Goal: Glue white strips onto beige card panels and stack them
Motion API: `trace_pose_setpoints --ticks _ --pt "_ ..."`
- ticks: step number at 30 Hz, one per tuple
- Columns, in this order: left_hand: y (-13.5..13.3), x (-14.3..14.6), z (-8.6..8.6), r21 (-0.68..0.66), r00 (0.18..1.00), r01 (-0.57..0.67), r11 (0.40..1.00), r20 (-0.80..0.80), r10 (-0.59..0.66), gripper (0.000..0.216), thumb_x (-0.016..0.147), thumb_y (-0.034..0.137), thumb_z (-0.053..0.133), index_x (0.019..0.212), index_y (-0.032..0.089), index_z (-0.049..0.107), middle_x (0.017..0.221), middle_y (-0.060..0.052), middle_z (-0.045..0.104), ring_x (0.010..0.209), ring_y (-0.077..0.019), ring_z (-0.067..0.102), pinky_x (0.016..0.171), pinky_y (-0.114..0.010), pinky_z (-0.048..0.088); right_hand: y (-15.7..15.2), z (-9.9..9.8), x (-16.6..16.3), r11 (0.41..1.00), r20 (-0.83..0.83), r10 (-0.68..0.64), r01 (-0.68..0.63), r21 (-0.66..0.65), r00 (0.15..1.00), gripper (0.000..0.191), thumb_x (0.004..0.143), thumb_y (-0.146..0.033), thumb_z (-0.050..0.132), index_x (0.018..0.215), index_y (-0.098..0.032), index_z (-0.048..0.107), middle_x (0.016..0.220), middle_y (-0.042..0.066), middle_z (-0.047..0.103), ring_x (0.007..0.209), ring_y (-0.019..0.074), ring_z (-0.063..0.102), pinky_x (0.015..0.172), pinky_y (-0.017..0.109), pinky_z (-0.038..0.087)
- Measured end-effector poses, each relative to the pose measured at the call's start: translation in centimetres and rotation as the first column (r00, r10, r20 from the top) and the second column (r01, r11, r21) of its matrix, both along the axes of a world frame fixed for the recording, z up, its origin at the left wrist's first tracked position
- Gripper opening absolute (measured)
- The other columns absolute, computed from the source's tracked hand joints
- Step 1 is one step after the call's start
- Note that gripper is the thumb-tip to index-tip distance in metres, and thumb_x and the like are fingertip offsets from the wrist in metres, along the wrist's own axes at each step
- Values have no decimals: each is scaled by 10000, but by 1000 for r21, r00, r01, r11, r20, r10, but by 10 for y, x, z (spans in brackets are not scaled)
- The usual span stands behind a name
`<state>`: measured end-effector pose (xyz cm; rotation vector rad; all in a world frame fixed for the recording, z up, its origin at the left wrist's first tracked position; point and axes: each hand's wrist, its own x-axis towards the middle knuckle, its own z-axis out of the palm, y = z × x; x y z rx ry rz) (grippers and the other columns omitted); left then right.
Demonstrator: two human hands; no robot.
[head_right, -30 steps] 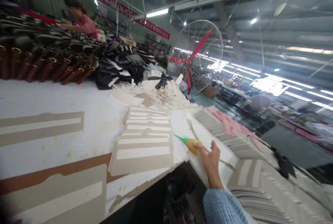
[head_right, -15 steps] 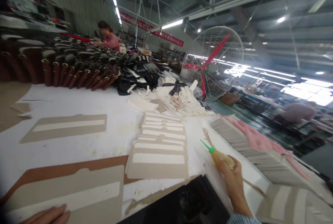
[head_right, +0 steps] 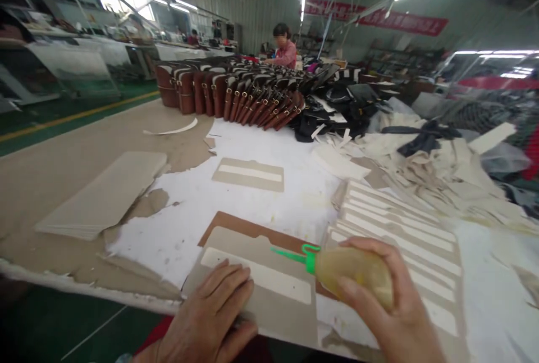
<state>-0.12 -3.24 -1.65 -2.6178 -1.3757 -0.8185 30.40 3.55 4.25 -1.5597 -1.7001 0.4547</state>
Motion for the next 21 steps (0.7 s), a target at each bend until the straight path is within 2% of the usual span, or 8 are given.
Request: trace_pose_setpoints --ticks 1,3,7,12,16,21 --pt "0 0 -2 10 1000 -2 1000 15 2 461 954 445 635 1245 88 663 1280 -187 740 1211 -340 680 1100 -547 563 4 5 -23 996 5 84 -84 -26 996 465 848 -599 688 1196 -305 591 1154 77 715 920 268 725 691 347 627" --pt "1 2 -6 37 999 -16 999 35 15 499 975 491 604 1251 79 659 1289 -183 736 1229 -335 668 1112 -549 546 13 10 -59 979 16 203 -203 26 979 420 857 -539 725 1178 -301 594 1123 61 696 895 244 704 695 337 612" --pt "3 5 -8 64 997 -71 995 29 70 572 988 573 559 1247 74 663 1297 -170 731 1245 -331 651 1128 -526 515 31 5 -101 904 67 386 -392 169 920 310 934 -429 691 1182 -297 558 1126 37 634 988 211 650 817 326 564" --pt "3 6 -15 82 996 -86 993 1 86 579 992 586 532 1237 79 664 1302 -162 725 1242 -320 638 1145 -518 466 49 -4 -124 824 67 534 -536 182 843 277 972 -349 655 1209 -300 521 1179 30 583 1058 191 608 892 314 520" --pt "4 8 -22 147 992 -124 981 27 121 563 968 615 560 1203 118 680 1290 -125 736 1230 -285 635 1169 -460 422 56 -4 -132 776 90 586 -590 224 805 269 989 -314 634 1221 -299 499 1191 31 564 1085 182 585 926 303 501" --pt "8 9 -20 183 992 -126 975 2 128 554 974 633 532 1155 134 690 1242 -102 751 1192 -268 638 1163 -431 393 59 1 -136 723 130 636 -646 245 761 228 1004 -287 610 1205 -290 503 1182 35 559 1086 176 579 926 291 498"
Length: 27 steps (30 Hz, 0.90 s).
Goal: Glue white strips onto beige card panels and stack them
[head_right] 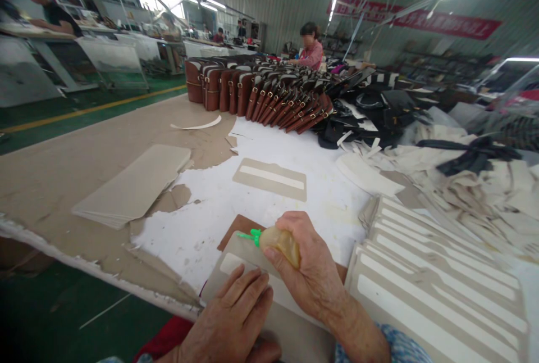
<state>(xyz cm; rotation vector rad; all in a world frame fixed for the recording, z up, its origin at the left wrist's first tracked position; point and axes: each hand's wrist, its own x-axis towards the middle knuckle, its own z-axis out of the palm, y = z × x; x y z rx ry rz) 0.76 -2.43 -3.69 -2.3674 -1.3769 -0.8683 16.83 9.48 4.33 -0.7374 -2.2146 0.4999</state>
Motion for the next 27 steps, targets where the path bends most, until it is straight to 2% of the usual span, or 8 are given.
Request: trace_pose_setpoints --ticks 7,15,22,27 --pt "-1 -1 -5 -29 1000 11 1000 -18 -12 551 968 608 551 1196 122 677 1274 -126 720 1227 -291 600 1176 -460 371 2 12 -5 992 75 100 -105 64 992 201 1006 -250 599 1186 -264 511 1168 48 576 1083 184 590 932 312 509" --pt "1 1 -5 -17 1000 3 1000 0 -3 562 965 633 541 1173 129 681 1253 -121 724 1189 -287 616 1146 -455 408 10 37 -17 965 222 220 -245 94 950 176 959 -163 607 1087 -245 520 1127 59 614 1000 205 598 861 357 525" --pt "-1 0 -4 -37 1000 7 999 -16 -7 552 970 615 549 1193 127 678 1275 -139 715 1213 -301 604 1167 -484 388 18 53 -22 956 299 261 -289 52 918 82 979 -180 580 999 -225 514 1056 62 621 947 216 586 821 378 521" --pt "0 0 -3 2 1000 2 1000 -10 -2 532 967 609 549 1161 132 685 1251 -123 728 1186 -292 615 1157 -468 387 22 58 -24 955 325 261 -292 49 909 81 979 -187 566 964 -231 500 1017 45 609 899 204 574 786 365 509"
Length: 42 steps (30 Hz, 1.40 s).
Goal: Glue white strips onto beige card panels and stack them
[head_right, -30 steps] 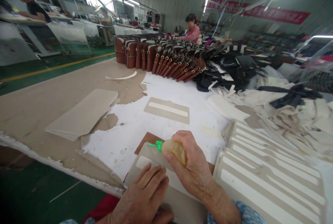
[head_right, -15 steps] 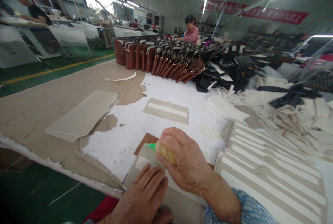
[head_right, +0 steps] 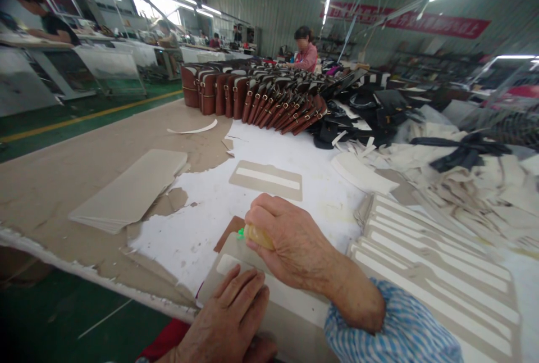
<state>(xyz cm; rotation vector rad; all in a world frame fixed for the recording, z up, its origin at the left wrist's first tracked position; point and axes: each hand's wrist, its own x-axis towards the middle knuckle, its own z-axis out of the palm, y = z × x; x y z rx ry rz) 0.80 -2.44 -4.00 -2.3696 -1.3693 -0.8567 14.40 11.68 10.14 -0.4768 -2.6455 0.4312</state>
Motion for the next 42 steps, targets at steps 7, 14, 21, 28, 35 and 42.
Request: trace_pose_setpoints --ticks 7,14,21,28,35,42 --pt "-3 1 1 -56 1000 -3 998 21 4 543 951 595 580 1198 122 682 1253 -135 731 1214 -304 605 1150 -487 419 0 -5 -3 999 -47 21 -23 -39 999 75 988 -228 571 1036 -241 515 1076 59 623 968 211 575 848 372 508" --pt "-3 0 5 -51 1000 -11 999 1 11 537 972 599 542 1182 129 696 1257 -115 740 1198 -295 620 1152 -470 407 2 4 3 1000 18 -17 17 -18 1000 36 989 -246 560 963 -239 538 1011 45 612 897 199 570 776 336 496" --pt "-3 0 5 -91 1000 -10 996 3 10 528 989 589 517 1194 137 698 1278 -113 739 1209 -301 625 1157 -486 397 3 8 17 997 50 -36 39 -63 998 86 1006 -308 573 972 -244 527 1009 33 599 907 201 571 777 341 488" --pt "-5 0 13 -138 1000 -6 990 -22 3 519 977 572 566 1205 125 696 1292 -135 735 1217 -317 635 1137 -509 444 2 14 34 993 82 -83 89 -76 993 131 1018 -362 561 964 -243 554 1002 37 616 872 196 586 747 336 490" --pt "-5 -3 21 -170 999 22 985 -40 -29 506 989 530 580 1247 108 684 1315 -171 718 1234 -341 632 1110 -549 486 -2 15 57 980 76 -159 167 -112 984 158 1006 -409 587 961 -257 587 965 24 625 814 192 592 676 319 479" --pt "-5 -2 22 -132 999 8 991 -30 -12 496 989 533 575 1211 109 702 1277 -156 742 1191 -337 661 1070 -542 526 -7 14 85 958 116 -235 250 -141 965 125 1006 -379 603 993 -256 584 964 7 613 832 179 596 686 303 461"
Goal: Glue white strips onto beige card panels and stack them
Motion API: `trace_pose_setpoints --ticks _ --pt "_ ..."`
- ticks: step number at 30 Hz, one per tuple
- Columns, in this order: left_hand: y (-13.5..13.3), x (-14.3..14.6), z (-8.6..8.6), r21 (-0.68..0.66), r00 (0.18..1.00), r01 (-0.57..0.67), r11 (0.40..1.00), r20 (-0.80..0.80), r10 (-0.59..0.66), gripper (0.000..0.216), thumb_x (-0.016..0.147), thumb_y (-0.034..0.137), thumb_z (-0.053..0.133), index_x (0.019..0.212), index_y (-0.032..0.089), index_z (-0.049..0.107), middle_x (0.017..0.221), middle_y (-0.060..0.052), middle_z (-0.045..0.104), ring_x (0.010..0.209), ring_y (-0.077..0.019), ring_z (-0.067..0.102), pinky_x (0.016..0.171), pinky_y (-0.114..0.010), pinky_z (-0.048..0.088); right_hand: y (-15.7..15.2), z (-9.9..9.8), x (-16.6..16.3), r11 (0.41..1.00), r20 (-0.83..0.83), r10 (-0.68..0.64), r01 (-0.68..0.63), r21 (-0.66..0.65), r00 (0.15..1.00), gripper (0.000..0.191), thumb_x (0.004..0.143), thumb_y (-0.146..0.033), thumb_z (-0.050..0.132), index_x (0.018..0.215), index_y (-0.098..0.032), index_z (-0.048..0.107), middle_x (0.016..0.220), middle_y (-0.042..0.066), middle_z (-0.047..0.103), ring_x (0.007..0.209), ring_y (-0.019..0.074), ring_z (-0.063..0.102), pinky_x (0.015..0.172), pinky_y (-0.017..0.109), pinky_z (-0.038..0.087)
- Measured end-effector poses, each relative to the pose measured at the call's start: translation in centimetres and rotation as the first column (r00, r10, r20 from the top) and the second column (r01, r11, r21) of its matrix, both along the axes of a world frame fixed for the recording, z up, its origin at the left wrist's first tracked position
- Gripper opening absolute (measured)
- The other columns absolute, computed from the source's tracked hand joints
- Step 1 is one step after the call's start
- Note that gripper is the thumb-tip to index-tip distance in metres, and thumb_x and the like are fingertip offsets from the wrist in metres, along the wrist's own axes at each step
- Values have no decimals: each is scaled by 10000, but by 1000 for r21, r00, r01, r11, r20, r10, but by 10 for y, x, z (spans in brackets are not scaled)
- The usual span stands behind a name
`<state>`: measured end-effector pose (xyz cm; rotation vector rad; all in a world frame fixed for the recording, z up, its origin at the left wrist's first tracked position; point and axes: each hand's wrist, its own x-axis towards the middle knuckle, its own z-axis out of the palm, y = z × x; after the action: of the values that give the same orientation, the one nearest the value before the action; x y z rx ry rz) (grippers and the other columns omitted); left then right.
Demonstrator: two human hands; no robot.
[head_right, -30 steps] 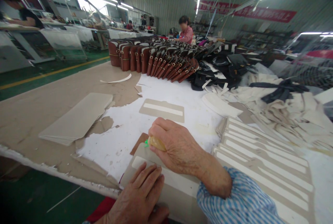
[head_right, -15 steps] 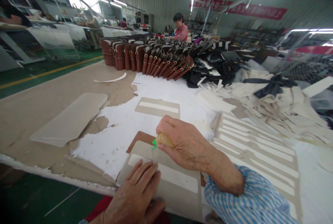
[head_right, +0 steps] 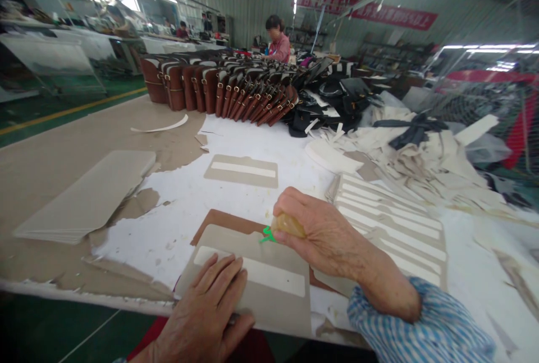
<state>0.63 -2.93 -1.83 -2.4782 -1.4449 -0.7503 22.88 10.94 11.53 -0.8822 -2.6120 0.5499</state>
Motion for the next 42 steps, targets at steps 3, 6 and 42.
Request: trace_pose_setpoints --ticks 3,6,42 --pt "1 0 1 26 1000 0 1000 -5 0 471 994 505 573 1208 106 703 1268 -157 747 1178 -332 670 1060 -536 533 -3 -1 11 1000 -2 -31 31 1 1000 168 1017 -420 593 989 -254 584 934 1 602 803 171 587 648 290 435" --pt "2 0 1 35 1000 9 999 -7 -9 452 997 489 567 1194 107 706 1263 -162 748 1177 -333 671 1060 -540 530 -5 -3 20 998 0 -60 60 -8 998 213 1030 -466 574 993 -257 586 922 0 596 781 168 580 645 292 427" --pt "12 -13 -20 197 992 84 977 -106 -64 446 928 443 601 1217 116 693 1268 -173 732 1187 -335 645 1126 -492 402 -45 -68 77 675 -566 -737 440 -592 370 524 714 -495 902 1141 -303 665 1062 -3 691 880 196 614 753 300 499"
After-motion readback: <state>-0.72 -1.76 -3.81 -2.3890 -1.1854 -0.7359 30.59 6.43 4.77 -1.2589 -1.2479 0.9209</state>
